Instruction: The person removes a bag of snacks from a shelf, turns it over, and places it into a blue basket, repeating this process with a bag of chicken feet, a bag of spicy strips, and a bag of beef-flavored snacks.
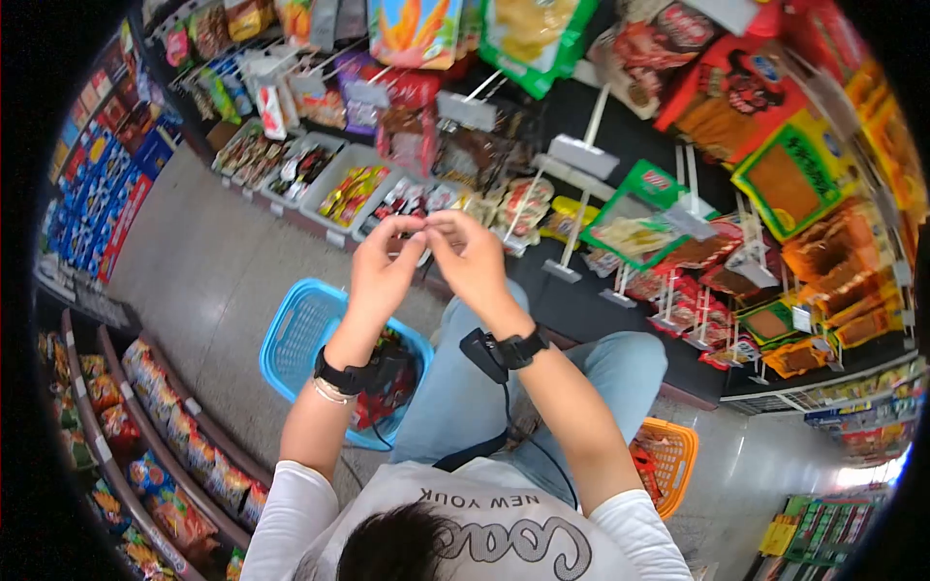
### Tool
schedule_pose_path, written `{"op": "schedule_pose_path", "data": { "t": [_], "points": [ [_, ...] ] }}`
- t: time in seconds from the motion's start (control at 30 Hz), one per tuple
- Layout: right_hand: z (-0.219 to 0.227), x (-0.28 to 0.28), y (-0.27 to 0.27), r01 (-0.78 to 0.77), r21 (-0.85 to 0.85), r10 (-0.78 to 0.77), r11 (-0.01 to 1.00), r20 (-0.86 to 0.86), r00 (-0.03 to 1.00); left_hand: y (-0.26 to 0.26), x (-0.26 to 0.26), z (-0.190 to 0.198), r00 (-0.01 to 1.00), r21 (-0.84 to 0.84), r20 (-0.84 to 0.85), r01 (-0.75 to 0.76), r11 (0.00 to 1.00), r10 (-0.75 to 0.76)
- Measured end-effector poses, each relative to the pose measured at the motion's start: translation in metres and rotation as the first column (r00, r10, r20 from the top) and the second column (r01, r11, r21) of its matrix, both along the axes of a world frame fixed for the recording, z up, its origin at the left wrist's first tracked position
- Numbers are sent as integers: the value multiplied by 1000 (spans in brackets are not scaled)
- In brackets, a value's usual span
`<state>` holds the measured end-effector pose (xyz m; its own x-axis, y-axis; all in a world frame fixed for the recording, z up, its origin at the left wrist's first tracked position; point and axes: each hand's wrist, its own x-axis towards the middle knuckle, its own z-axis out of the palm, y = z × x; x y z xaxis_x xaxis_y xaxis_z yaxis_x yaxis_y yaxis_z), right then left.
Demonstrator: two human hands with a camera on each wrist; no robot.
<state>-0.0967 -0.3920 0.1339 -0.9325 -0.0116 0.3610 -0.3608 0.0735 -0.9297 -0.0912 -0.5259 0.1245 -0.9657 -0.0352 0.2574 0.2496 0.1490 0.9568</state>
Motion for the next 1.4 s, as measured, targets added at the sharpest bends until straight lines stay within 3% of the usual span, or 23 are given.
{"op": "schedule_pose_path", "data": {
  "t": [0.03,0.13,0.17,0.2,0.27,0.33,0.4,0.53,0.7,0.83,0.87,0.93,1.03,1.13,1.27,1.4],
  "points": [
    [16,-2,19,24,-5,-25,1000,-56,998,24,-6,16,987,65,-157,53,996,-43],
    [67,5,71,144,-76,-153,987,-127,980,78,0,78,985,99,-43,172,980,-168],
    [83,8,89,183,-76,-193,980,-168,967,96,5,98,970,166,-119,230,959,-212],
    [99,12,107,219,-78,-231,973,-206,951,111,11,118,964,220,-57,265,939,-259],
    [135,26,137,225,-124,-247,966,-210,946,142,7,130,938,155,-229,300,941,-261],
    [164,38,162,268,-119,-290,956,-243,926,165,18,159,922,192,-175,375,907,-345],
    [190,49,182,327,-143,-356,934,-291,888,186,21,177,887,210,-309,416,885,-343],
    [233,60,223,410,-180,-446,894,-431,784,217,19,219,826,249,-367,531,810,-428],
    [291,58,272,468,-240,-524,850,-464,714,247,2,285,766,171,-506,539,825,-396],
    [317,46,301,459,-306,-551,834,-421,721,280,-40,327,748,126,-602,434,892,-279],
    [320,42,308,461,-316,-557,829,-406,724,290,-50,335,781,255,-554,489,834,-288],
    [323,36,316,467,-321,-565,824,-402,721,307,-71,347,799,207,-586,306,929,-133],
    [326,28,327,458,-322,-556,829,-383,738,330,-95,359,718,115,-696,70,991,30],
    [334,17,336,485,-261,-551,834,-379,743,342,-111,369,798,133,-600,157,979,-47],
    [343,4,345,550,-108,-543,828,-397,740,343,-112,378,802,130,-595,165,978,-57],
    [344,0,347,553,-71,-531,830,-404,745,349,-128,378,779,202,-616,299,932,-117]
  ]
}}
